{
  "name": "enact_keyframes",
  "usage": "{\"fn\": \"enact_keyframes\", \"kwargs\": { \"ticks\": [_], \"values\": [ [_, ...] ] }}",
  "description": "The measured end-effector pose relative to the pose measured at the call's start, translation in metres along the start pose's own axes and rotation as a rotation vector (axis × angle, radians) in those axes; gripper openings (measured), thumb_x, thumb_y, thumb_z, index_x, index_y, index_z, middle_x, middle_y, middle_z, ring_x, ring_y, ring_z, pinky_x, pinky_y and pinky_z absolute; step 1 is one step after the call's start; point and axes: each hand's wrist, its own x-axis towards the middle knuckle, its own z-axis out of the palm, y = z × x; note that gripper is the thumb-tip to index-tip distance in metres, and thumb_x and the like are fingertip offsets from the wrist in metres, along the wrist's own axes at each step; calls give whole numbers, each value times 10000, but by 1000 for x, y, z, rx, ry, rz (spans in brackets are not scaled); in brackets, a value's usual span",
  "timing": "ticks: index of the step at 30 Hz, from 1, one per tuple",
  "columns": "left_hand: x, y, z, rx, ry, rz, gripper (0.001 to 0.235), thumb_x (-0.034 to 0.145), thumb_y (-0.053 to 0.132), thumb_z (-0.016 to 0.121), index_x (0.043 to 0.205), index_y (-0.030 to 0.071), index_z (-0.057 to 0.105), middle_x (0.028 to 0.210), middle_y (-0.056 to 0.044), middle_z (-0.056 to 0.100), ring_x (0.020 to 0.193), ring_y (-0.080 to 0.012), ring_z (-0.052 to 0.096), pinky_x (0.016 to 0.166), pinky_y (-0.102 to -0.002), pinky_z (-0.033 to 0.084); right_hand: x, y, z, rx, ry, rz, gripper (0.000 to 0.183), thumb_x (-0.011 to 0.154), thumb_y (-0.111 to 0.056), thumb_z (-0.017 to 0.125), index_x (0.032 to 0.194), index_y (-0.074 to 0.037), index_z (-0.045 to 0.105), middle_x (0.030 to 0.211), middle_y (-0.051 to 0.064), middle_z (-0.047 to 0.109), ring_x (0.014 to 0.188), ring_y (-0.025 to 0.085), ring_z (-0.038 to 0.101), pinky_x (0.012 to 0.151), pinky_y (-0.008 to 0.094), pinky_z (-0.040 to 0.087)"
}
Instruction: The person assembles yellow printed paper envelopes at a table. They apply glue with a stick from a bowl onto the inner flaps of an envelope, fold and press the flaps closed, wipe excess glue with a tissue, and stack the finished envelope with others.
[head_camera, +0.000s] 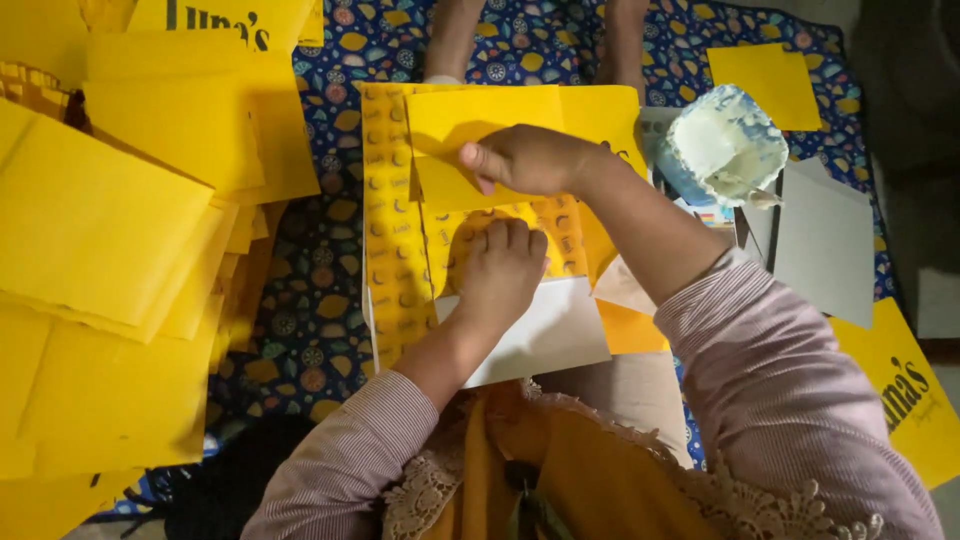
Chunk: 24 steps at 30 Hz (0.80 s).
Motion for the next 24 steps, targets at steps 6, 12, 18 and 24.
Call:
{"fn": "enact_keyframes", "kwargs": {
  "ticks": [6,12,18,24],
  "values": [
    [-3,0,-11,-38,279,116,190,676,75,590,597,208,480,611,-24,427,493,-234,423,417,-338,346,-7,-2,41,-42,54,19,916,1003,-726,100,1365,-27,569,1287,291,665,1209,551,584,1068,658,434],
    [1,-59,-56,-758,-503,5,201,847,242,641,833,65,736,924,-160,732,919,-380,709,788,-459,554,-8,49,99,9,243,-234,883,1045,-633,-9,1638,9,109,1706,250,145,1553,476,75,1278,586,20],
    [10,-104,-18,-440,-66,42,283,899,428,655,1009,170,695,1333,-59,641,1324,-314,554,1102,-497,370,-1,63,118,-118,422,-293,834,1052,-601,-31,1660,-34,42,1708,242,183,1577,431,123,1277,593,67],
    [11,-101,-14,-354,-446,-84,767,935,563,594,1534,99,477,1685,-145,298,1546,-330,276,1189,-720,53,-16,52,102,243,369,-127,963,1015,-714,45,1642,16,44,1675,330,151,1564,443,114,1300,527,37]
  ]
}}
